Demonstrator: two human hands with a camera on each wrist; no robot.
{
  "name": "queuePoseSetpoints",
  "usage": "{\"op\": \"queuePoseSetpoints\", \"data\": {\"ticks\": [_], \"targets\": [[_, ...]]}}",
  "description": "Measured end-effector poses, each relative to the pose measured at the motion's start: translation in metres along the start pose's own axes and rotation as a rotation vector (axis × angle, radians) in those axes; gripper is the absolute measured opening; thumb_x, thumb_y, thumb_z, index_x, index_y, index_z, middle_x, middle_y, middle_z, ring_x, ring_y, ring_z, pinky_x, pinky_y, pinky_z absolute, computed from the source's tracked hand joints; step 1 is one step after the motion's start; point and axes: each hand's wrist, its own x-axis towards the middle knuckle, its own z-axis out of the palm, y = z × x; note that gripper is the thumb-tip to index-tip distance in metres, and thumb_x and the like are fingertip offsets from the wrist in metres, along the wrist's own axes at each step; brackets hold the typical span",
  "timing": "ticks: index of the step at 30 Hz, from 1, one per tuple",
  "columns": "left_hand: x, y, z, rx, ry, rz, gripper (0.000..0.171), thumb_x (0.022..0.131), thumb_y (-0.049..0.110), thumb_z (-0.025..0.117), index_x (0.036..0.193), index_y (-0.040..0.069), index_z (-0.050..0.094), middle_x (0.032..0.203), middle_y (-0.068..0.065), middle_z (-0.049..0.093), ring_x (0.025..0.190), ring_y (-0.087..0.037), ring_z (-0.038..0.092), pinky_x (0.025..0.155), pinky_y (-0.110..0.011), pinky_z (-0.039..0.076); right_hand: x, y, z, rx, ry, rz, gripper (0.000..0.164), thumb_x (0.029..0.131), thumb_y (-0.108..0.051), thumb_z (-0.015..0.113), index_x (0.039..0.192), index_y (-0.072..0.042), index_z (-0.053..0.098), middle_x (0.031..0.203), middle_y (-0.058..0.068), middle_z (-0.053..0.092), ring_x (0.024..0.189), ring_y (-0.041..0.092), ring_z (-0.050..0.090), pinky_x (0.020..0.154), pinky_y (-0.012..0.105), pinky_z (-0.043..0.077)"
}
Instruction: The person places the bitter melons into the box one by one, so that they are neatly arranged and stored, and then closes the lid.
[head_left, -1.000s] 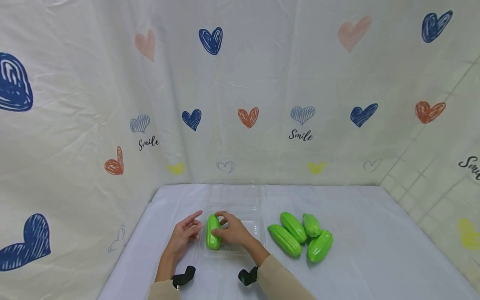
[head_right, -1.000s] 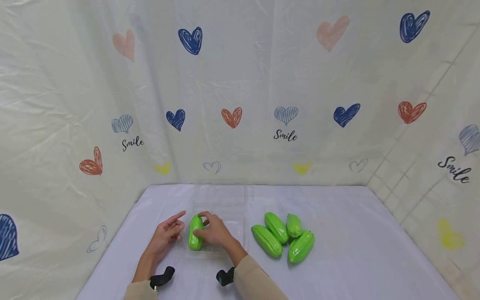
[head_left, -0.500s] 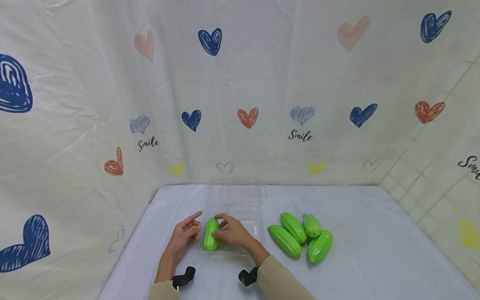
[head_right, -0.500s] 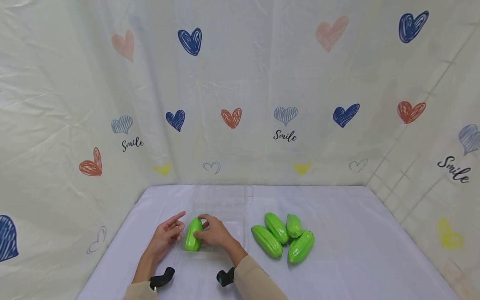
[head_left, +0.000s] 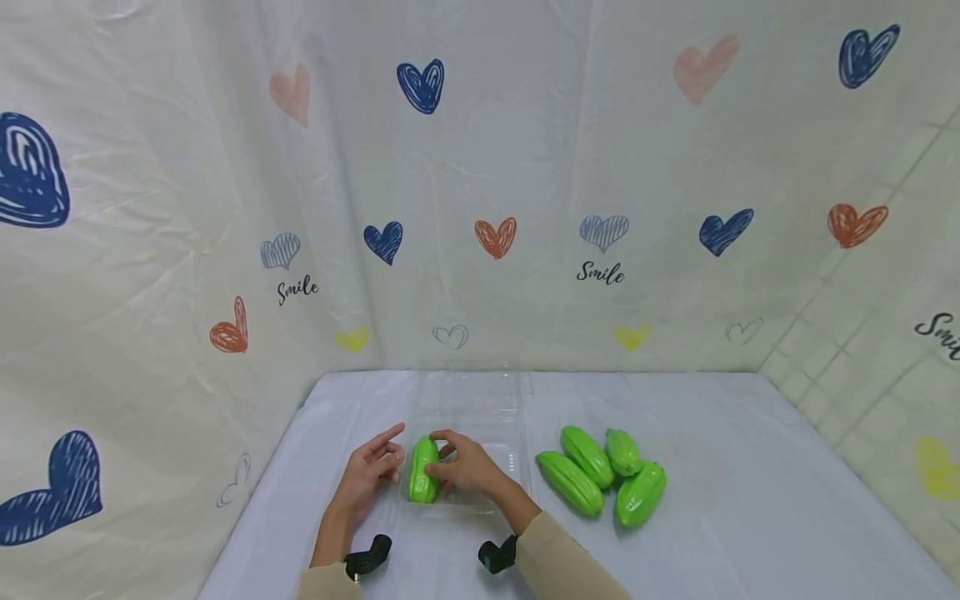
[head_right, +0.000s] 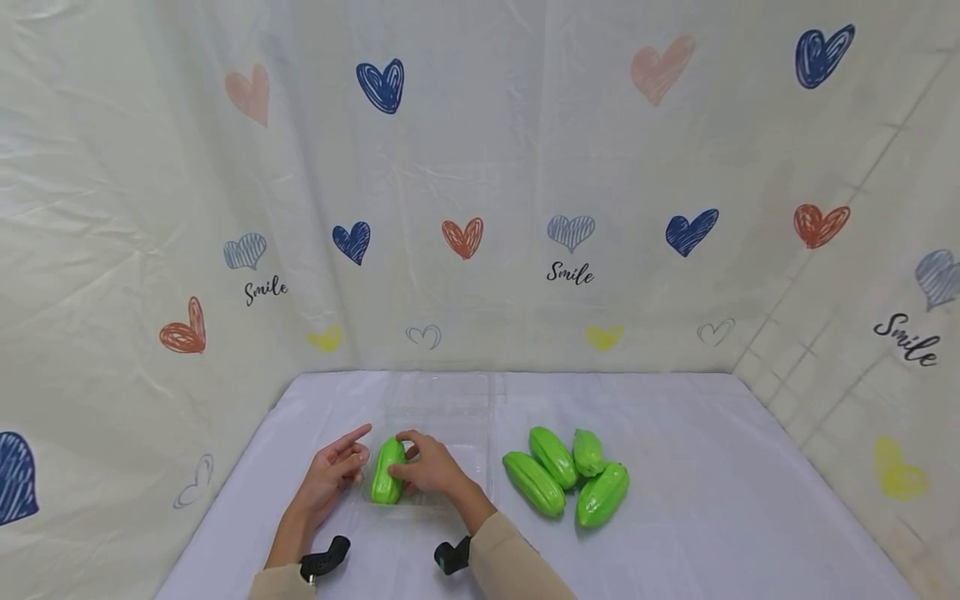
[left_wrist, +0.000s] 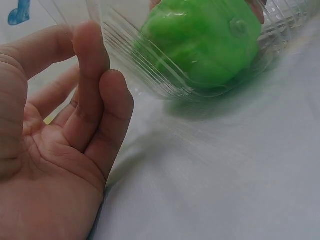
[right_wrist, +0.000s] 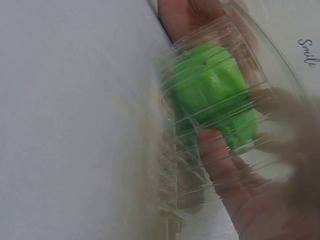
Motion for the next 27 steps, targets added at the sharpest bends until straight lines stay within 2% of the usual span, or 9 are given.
{"op": "queuePoseSetpoints", "data": {"ticks": [8, 15, 17, 22, 27], "targets": [[0.0, 0.0, 0.001, -0.005, 0.006, 0.002, 0.061, 0.097, 0.008, 0.067, 0.153, 0.003, 0.044, 0.093, 0.003, 0.061, 0.065, -0.007, 0.055, 0.062, -0.021, 0.05, -0.002, -0.001, -0.005, -0.092, 0.015, -0.015, 0.059, 0.093, -0.029, 0.075, 0.146, -0.015, 0.053, 0.127, 0.018, 0.061, 0.074, 0.018, 0.067, 0.069, 0.035, 0.055], [0.0, 0.0, 0.0, -0.003, 0.013, -0.004, 0.06, 0.096, 0.009, 0.069, 0.152, 0.004, 0.046, 0.092, 0.003, 0.062, 0.064, -0.008, 0.056, 0.062, -0.021, 0.051, -0.012, -0.005, -0.016, -0.177, 0.051, -0.042, 0.058, 0.094, -0.034, 0.072, 0.146, -0.015, 0.054, 0.128, 0.017, 0.061, 0.095, 0.021, 0.064, 0.077, 0.039, 0.056], [0.0, 0.0, 0.0, -0.004, 0.01, 0.0, 0.061, 0.096, 0.009, 0.069, 0.152, 0.003, 0.046, 0.092, 0.003, 0.062, 0.064, -0.007, 0.056, 0.062, -0.021, 0.051, -0.015, -0.005, -0.022, -0.173, 0.062, -0.059, 0.056, 0.095, -0.033, 0.072, 0.145, -0.016, 0.055, 0.128, 0.017, 0.061, 0.099, 0.023, 0.066, 0.078, 0.039, 0.057], [0.001, -0.001, -0.001, -0.01, 0.013, 0.003, 0.061, 0.095, 0.008, 0.07, 0.151, 0.003, 0.047, 0.092, 0.003, 0.063, 0.063, -0.007, 0.056, 0.061, -0.022, 0.051, -0.026, -0.006, -0.041, -0.131, 0.088, -0.126, 0.049, 0.097, -0.03, 0.07, 0.142, -0.015, 0.058, 0.127, 0.02, 0.061, 0.093, 0.021, 0.067, 0.072, 0.033, 0.058], [0.001, -0.002, -0.001, -0.007, 0.02, -0.004, 0.06, 0.095, 0.007, 0.069, 0.151, 0.003, 0.047, 0.092, 0.002, 0.062, 0.062, -0.008, 0.056, 0.061, -0.022, 0.051, -0.046, -0.008, -0.063, -0.083, 0.158, -0.167, 0.044, 0.098, -0.028, 0.07, 0.138, -0.014, 0.061, 0.121, 0.016, 0.065, 0.092, 0.019, 0.067, 0.07, 0.027, 0.058]]}}
